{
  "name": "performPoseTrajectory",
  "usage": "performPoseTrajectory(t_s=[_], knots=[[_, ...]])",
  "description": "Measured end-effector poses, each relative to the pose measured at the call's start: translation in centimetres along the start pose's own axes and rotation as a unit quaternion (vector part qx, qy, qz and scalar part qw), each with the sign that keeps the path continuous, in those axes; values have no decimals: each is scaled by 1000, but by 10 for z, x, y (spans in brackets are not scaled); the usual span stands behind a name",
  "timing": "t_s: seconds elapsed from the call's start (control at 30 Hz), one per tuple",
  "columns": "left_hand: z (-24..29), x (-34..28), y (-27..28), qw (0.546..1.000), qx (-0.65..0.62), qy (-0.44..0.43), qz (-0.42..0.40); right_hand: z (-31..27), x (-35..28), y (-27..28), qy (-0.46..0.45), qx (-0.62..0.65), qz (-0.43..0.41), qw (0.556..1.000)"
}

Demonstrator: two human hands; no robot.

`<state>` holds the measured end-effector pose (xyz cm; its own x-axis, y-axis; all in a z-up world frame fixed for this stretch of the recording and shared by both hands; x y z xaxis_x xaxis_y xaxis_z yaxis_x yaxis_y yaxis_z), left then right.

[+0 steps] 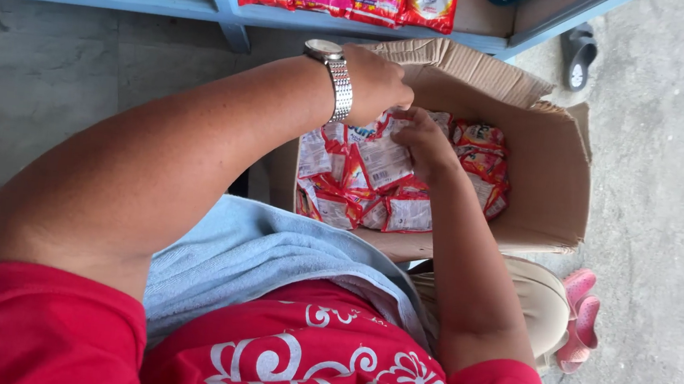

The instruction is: Organizing and stocking laundry detergent sachets from a cardboard box onto a display shelf.

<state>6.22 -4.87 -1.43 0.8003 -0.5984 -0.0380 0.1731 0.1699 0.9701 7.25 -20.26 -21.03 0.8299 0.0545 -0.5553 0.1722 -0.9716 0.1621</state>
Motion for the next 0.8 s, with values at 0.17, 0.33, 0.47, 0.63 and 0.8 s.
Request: performPoseTrajectory(t_s=[0.17, 0.33, 0.47, 0.63, 0.8], knots=[[0, 5, -3, 997, -46, -41, 49, -30, -33, 6, -63, 237, -79, 966], [-10, 3, 12, 990, -76, -36, 111, -53, -59, 14, -73, 287, -97, 950], [-13, 0, 17, 994, -68, -26, 82, -97, -91, 23, -45, 326, -109, 938], [-6, -1, 28, 995, -71, -11, 70, -160, -142, 52, 4, 400, -6, 916], [10, 10, 42, 971, -184, -43, 147, -155, -131, 58, 48, 462, -115, 878]])
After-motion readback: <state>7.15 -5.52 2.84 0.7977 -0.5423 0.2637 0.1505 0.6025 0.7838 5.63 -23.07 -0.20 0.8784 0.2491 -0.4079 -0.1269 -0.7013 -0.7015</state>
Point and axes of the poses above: each hand's wrist, its own x-axis towards the middle knuckle, its own y-axis out of the back of the hand, z = x × y, the point moved 8 cm from there along x, towards the middle knuckle, and after that the axes turned 15 degrees about z, right-handed, at the moved point
